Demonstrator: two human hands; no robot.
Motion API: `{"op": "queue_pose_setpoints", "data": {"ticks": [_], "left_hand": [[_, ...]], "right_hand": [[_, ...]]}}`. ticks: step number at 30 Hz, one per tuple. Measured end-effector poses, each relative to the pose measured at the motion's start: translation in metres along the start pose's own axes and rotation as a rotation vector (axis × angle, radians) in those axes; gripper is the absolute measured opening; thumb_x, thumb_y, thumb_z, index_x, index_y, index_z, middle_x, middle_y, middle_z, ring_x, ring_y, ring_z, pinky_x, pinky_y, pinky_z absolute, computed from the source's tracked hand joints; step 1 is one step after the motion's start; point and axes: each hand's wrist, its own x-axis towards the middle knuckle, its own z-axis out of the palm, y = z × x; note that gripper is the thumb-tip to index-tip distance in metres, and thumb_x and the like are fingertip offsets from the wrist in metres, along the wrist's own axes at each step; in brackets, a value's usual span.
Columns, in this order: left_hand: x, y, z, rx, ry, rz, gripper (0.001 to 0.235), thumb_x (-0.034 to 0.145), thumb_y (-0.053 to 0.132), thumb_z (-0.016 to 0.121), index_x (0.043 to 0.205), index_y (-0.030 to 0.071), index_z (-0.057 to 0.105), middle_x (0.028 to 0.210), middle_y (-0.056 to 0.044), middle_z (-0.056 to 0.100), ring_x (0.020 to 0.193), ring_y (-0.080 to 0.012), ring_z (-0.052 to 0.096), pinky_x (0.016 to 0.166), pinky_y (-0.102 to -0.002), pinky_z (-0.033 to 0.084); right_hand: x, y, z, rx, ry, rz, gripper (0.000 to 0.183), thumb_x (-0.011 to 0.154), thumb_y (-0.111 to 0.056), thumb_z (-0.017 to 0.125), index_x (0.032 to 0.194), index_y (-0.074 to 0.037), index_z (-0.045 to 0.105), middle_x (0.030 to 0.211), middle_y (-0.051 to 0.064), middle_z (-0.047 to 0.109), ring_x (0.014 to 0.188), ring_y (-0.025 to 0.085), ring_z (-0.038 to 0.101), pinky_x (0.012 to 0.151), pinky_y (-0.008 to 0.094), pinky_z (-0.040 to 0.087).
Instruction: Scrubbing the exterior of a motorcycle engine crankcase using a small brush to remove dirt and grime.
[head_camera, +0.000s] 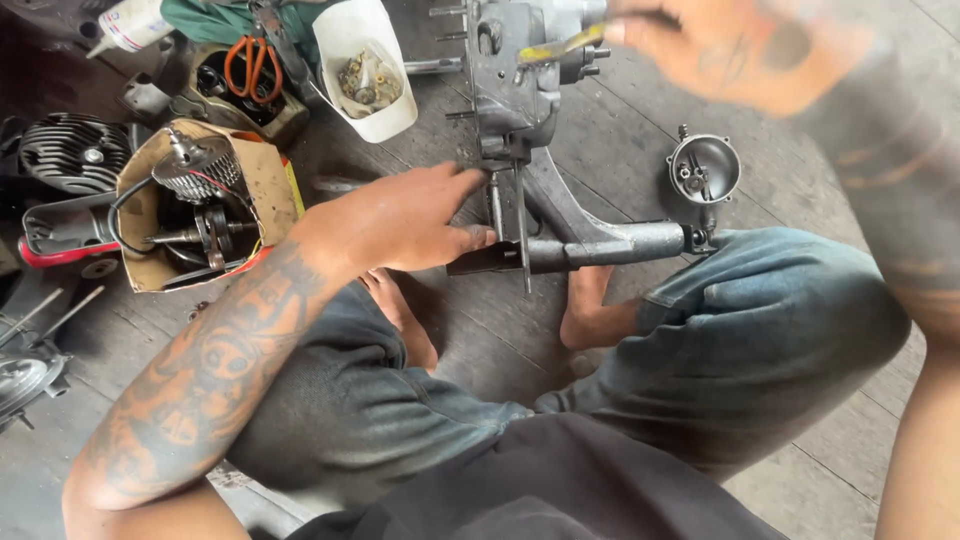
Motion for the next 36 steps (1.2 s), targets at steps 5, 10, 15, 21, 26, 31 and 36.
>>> {"op": "queue_pose_setpoints", "data": {"ticks": [5,10,15,21,26,31,36], "left_hand": [[0.007,-0.009,0.002,0.053,0.035,-0.015,0.079,0.097,0.049,0.06,0.146,-0.01,0.04,0.134,-0.024,0.058,0.122,-0.0402,0.059,0.101,-0.051,0.047],[0.016,-0.017,0.01,-0.038,0.067,0.039,0.096,0.093,0.049,0.063,0.158,-0.008,0.021,0.152,-0.024,0.047,0.134,-0.04,0.052,0.106,-0.05,0.044],[0.019,0.0,0.017,-0.113,-0.016,0.029,0.08,0.094,0.05,0.063,0.148,-0.002,0.037,0.142,-0.025,0.053,0.121,-0.0449,0.06,0.099,-0.059,0.049],[0.027,-0.002,0.027,-0.135,0.003,0.048,0.084,0.093,0.048,0.067,0.149,-0.005,0.034,0.151,-0.028,0.044,0.132,-0.0455,0.051,0.107,-0.057,0.044],[0.026,-0.004,0.032,-0.178,-0.013,0.058,0.087,0.091,0.044,0.069,0.151,-0.005,0.03,0.149,-0.028,0.046,0.126,-0.0458,0.057,0.102,-0.055,0.049],[0.024,-0.009,0.031,-0.136,-0.025,0.066,0.096,0.093,0.049,0.065,0.158,-0.002,0.018,0.16,-0.025,0.037,0.137,-0.0445,0.047,0.108,-0.056,0.043],[0.023,-0.006,0.027,-0.102,-0.056,0.019,0.1,0.092,0.05,0.065,0.162,0.003,0.011,0.161,-0.024,0.035,0.136,-0.0445,0.049,0.107,-0.057,0.046]], "right_hand": [[-0.036,-0.082,-0.034,-0.932,0.179,0.013,0.027,0.119,-0.026,0.068,0.146,-0.024,0.072,0.107,-0.01,0.062,0.077,0.003,0.056,0.069,0.016,0.045],[-0.043,-0.097,0.019,-0.366,-0.043,0.016,0.056,0.098,-0.012,0.061,0.153,-0.005,0.054,0.082,0.003,0.053,0.054,0.015,0.047,0.045,0.03,0.04],[-0.029,-0.118,0.053,-0.852,0.141,0.07,0.059,0.088,-0.017,0.069,0.146,-0.015,0.066,0.094,0.001,0.061,0.062,0.005,0.054,0.044,0.016,0.04],[-0.038,-0.138,0.054,-0.924,0.121,0.165,0.068,0.08,-0.019,0.067,0.148,-0.016,0.064,0.089,-0.002,0.054,0.063,0.007,0.049,0.046,0.02,0.035],[-0.014,-0.126,0.069,-0.861,0.144,0.208,0.072,0.08,-0.019,0.066,0.151,-0.023,0.056,0.105,-0.007,0.056,0.071,0.007,0.056,0.052,0.022,0.038],[-0.03,-0.136,0.055,-1.031,0.08,0.175,0.063,0.086,-0.031,0.063,0.148,-0.032,0.064,0.091,-0.012,0.054,0.062,0.002,0.05,0.053,0.019,0.032],[-0.013,-0.122,0.071,-0.881,0.16,0.192,0.068,0.082,-0.024,0.063,0.15,-0.031,0.062,0.092,-0.012,0.052,0.065,0.004,0.051,0.059,0.02,0.035]]}}
